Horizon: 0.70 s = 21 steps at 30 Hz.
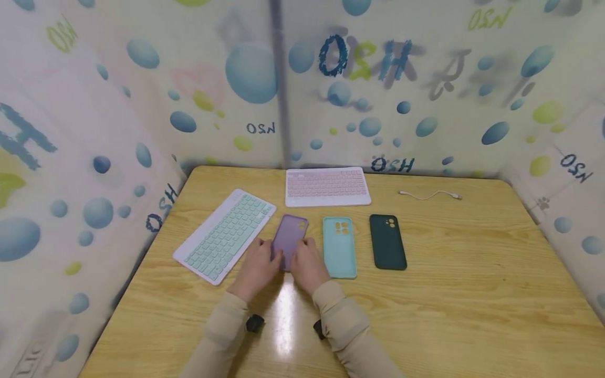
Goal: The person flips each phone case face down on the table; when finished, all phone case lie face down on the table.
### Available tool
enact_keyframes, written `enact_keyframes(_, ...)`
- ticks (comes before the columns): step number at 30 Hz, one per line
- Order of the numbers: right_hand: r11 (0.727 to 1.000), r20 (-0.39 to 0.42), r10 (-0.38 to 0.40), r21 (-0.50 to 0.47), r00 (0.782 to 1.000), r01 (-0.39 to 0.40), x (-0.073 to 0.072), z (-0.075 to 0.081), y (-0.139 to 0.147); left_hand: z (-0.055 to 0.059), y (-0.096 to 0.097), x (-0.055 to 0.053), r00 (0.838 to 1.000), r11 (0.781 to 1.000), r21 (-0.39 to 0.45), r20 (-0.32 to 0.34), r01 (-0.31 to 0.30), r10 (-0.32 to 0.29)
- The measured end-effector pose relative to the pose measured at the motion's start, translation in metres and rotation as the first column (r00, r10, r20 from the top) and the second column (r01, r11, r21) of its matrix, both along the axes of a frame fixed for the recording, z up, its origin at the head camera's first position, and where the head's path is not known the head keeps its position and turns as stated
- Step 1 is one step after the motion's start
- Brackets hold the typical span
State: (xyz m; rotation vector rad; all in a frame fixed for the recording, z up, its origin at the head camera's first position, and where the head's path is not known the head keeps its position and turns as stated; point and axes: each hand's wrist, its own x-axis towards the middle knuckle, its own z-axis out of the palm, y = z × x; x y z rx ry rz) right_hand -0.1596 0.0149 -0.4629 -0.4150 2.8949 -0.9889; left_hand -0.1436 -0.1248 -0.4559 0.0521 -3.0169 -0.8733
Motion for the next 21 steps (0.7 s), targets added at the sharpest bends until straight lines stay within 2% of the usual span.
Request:
enact_keyframes(5, 1.0, -0.025, 0.01, 0.008, 1.0, -0.01, -0.0004, -0.0002, -0.0032, -0.0034, 0.0012, -0.0004, 1.0, 1.0, 0.001, 0.003, -0.013, 0.013)
enact_keyframes(11, 1.0, -0.024, -0.012, -0.001, 1.0, 0.012, -0.0016, -0.0009, -0.0053, -0.0024, 0.0039, -0.0007, 0.999, 0.999, 0.01, -0.001, -0.033, 0.033)
enact_keyframes(17, 0.998, 0.007, -0.042, -0.045, 0.999, 0.043, -0.0003, -0.0008, -0.0061, -0.003, 0.0026, -0.0014, 0.999, 0.999, 0.033, -0.038, -0.034, 0.036)
enact_keyframes(21, 0.994, 0.064, -0.061, -0.084, 0.996, 0.067, -0.0008, -0.0001, -0.0058, -0.0022, 0.0012, -0.0026, 0.998, 0.998, 0.05, -0.055, -0.035, 0.038)
